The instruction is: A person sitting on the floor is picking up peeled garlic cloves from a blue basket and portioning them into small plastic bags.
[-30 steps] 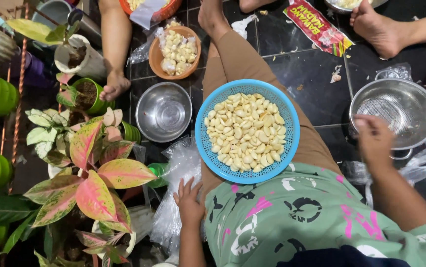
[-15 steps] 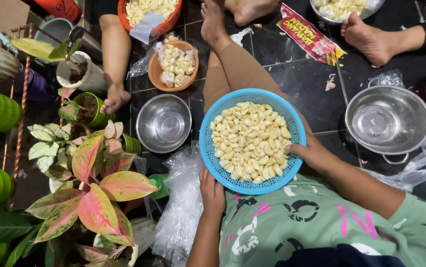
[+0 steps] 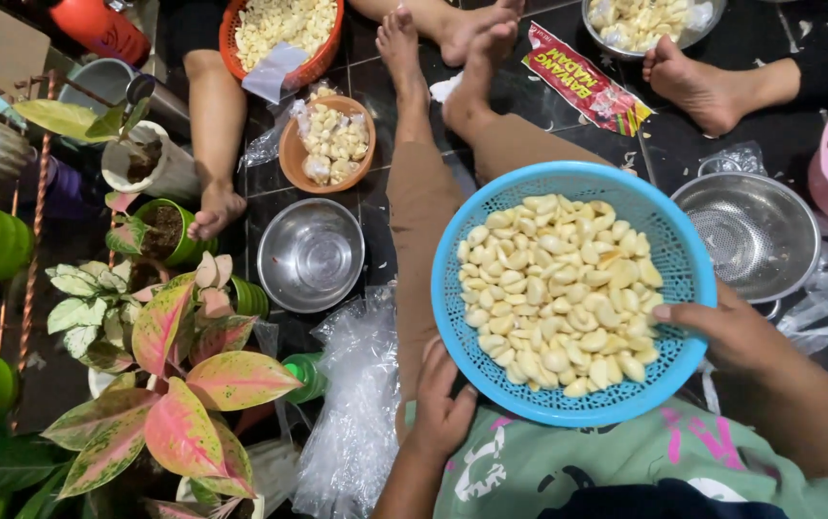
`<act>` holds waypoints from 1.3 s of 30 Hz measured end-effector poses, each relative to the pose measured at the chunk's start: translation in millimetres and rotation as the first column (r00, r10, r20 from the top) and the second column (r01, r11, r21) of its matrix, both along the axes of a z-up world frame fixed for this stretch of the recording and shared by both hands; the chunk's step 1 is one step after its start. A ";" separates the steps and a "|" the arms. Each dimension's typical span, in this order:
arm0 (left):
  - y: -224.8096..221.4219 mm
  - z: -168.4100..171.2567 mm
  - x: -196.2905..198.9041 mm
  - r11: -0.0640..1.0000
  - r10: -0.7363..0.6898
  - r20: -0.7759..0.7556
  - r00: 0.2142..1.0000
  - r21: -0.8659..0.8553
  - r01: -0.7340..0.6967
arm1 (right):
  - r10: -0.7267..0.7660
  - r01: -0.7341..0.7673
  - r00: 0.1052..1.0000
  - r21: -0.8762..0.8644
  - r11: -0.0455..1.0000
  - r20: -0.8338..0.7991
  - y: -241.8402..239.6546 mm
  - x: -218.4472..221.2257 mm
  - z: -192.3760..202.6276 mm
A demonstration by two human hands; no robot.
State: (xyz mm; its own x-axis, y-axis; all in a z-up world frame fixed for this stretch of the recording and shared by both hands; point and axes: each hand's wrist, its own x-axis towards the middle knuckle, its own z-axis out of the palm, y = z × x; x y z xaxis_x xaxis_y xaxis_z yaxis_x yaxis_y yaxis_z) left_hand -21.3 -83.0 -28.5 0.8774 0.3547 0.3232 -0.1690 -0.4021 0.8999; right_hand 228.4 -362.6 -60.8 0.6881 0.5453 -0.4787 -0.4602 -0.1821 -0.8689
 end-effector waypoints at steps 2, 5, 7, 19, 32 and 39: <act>-5.1 6.4 2.3 0.997 -0.069 0.006 0.998 -0.020 0.069 | 0.001 -0.001 1.000 0.038 0.999 0.006 -31.7 11.6 -27.3; -5.6 15.3 14.5 0.985 -0.174 0.052 0.983 -0.002 0.174 | -0.064 0.080 0.993 0.171 0.982 -0.098 -60.7 27.3 -60.3; -8.3 16.0 21.6 0.966 -0.256 0.073 0.964 -0.019 0.258 | -0.055 0.084 0.992 0.269 0.960 -0.113 -77.4 33.1 -72.9; 16.1 35.6 64.6 0.884 -0.467 0.049 0.883 -0.011 0.468 | -0.354 0.350 0.934 0.338 0.874 -0.052 -93.5 25.2 -102.8; 120.0 -152.6 185.8 0.781 0.351 -0.882 0.315 0.461 0.421 | -0.243 0.236 0.968 0.105 0.966 0.062 -12.5 6.1 -35.5; 131.3 -152.2 163.9 0.942 0.144 -0.903 0.405 0.251 0.224 | -0.253 0.253 0.966 0.000 0.967 0.053 59.2 -14.9 35.0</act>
State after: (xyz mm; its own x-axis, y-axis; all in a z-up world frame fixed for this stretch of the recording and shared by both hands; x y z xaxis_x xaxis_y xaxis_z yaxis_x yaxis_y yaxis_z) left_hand 142.7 48.3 -180.7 0.7214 0.3625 -0.5901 0.6392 -0.6764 0.3659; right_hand 213.5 -303.4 -25.9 0.8271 0.3474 -0.4419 -0.4465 -0.0715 -0.8919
